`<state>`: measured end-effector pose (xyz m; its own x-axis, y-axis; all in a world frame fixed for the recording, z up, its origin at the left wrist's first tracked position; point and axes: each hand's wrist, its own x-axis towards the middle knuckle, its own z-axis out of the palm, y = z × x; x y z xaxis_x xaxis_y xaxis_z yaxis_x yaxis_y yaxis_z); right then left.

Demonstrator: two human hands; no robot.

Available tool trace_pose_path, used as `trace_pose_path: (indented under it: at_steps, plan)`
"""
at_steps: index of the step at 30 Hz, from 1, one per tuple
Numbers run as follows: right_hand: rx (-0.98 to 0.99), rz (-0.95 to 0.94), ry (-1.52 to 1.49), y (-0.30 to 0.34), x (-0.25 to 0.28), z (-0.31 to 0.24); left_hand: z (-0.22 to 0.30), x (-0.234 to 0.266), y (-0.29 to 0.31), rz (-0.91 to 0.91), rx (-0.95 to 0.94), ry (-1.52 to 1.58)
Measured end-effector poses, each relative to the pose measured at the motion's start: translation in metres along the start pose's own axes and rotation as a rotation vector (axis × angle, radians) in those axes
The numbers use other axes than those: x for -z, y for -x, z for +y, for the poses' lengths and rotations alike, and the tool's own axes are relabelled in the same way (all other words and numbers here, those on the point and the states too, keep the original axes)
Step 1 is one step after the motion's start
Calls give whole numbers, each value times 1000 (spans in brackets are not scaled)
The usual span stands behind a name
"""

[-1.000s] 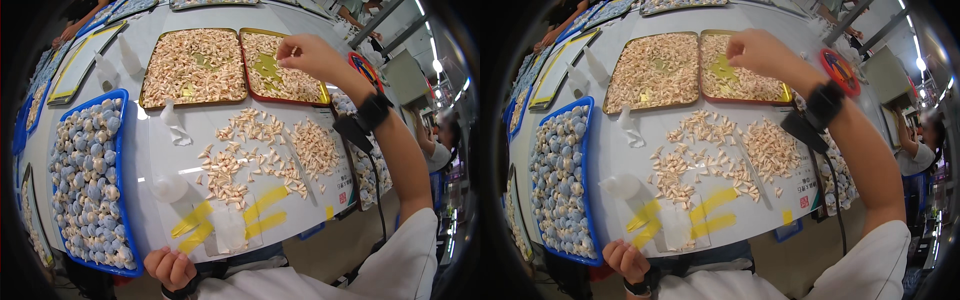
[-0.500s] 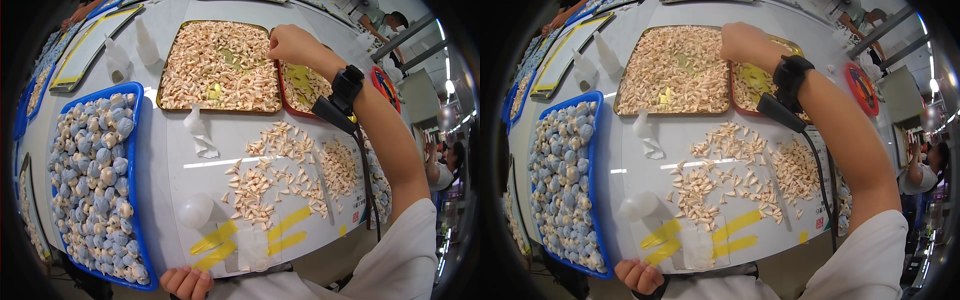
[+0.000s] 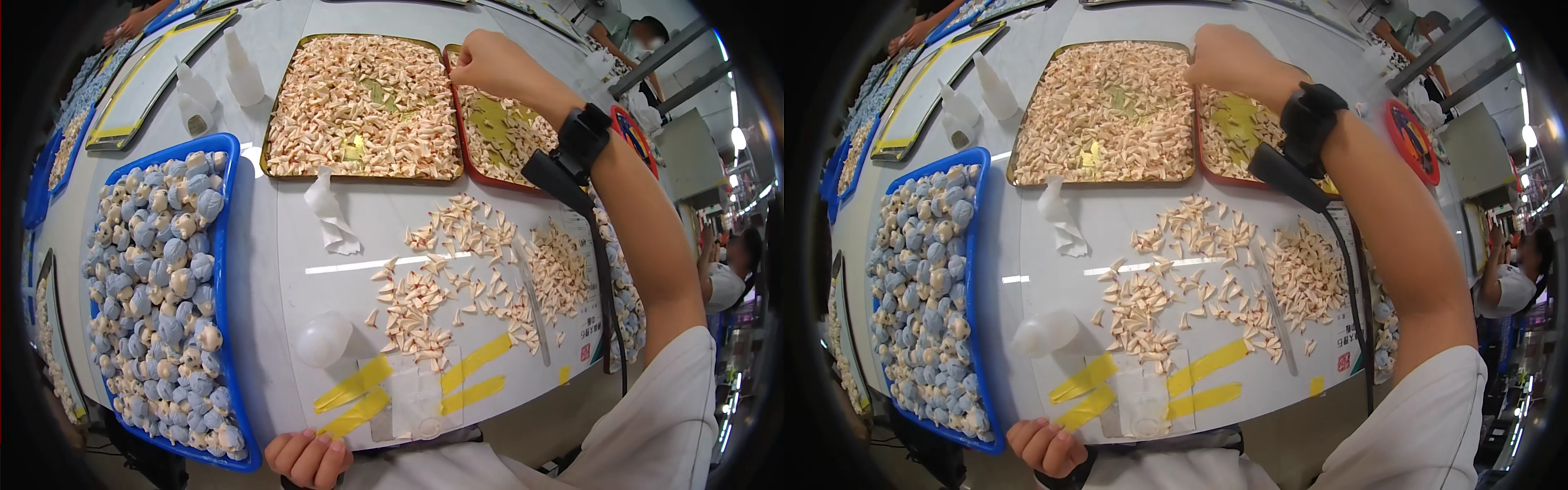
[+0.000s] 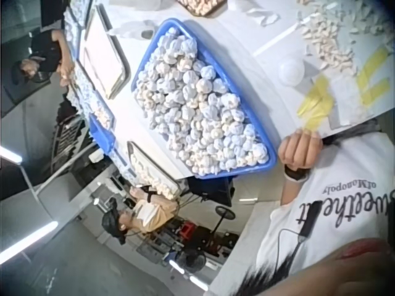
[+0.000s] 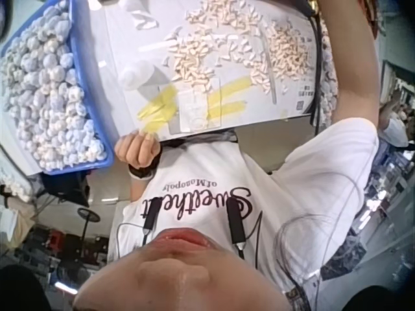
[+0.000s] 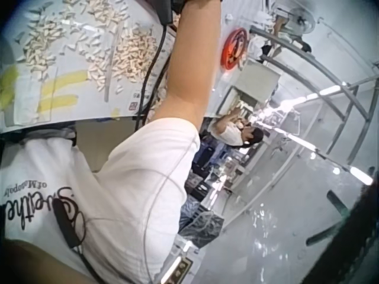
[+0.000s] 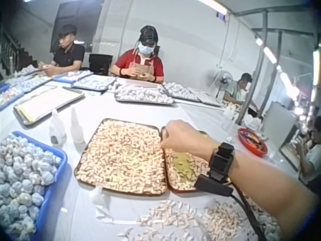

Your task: The person assembles small doll heads by attaching tiny white components to the sides of the heads. They repeatedly pick up a head from a blue tray, attach the parts by hand, and place the finished head into a red tray.

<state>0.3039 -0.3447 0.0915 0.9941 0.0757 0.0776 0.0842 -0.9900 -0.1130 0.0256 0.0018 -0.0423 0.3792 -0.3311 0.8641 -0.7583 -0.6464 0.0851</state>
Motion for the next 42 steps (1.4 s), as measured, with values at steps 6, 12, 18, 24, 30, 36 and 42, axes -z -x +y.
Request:
trace_pose_path:
  at_steps: [6, 12, 18, 24, 30, 36, 42]
  plan:
    - [-90, -11, -257, 58, 35, 23, 5, 7, -5, -89, 52, 14]
    - [-210, -67, -280, 167, 49, 32, 9, 5, -8, -145, 96, 26]
    - [-250, -241, -277, 201, 48, 19, 8, 5, -8, -109, 83, 7]
    - [130, -24, -135, 117, 36, 25, 5, 1, -8, -59, 86, -26]
    - [230, 45, 21, 16, 0, 20, 8, 8, -5, -135, 94, 4]
    - [128, -99, 213, -10, -17, 5, 3, 12, -14, -147, 19, -6]
    - [221, -88, 379, -9, -20, -4, 3, 15, -15, -184, 29, 1]
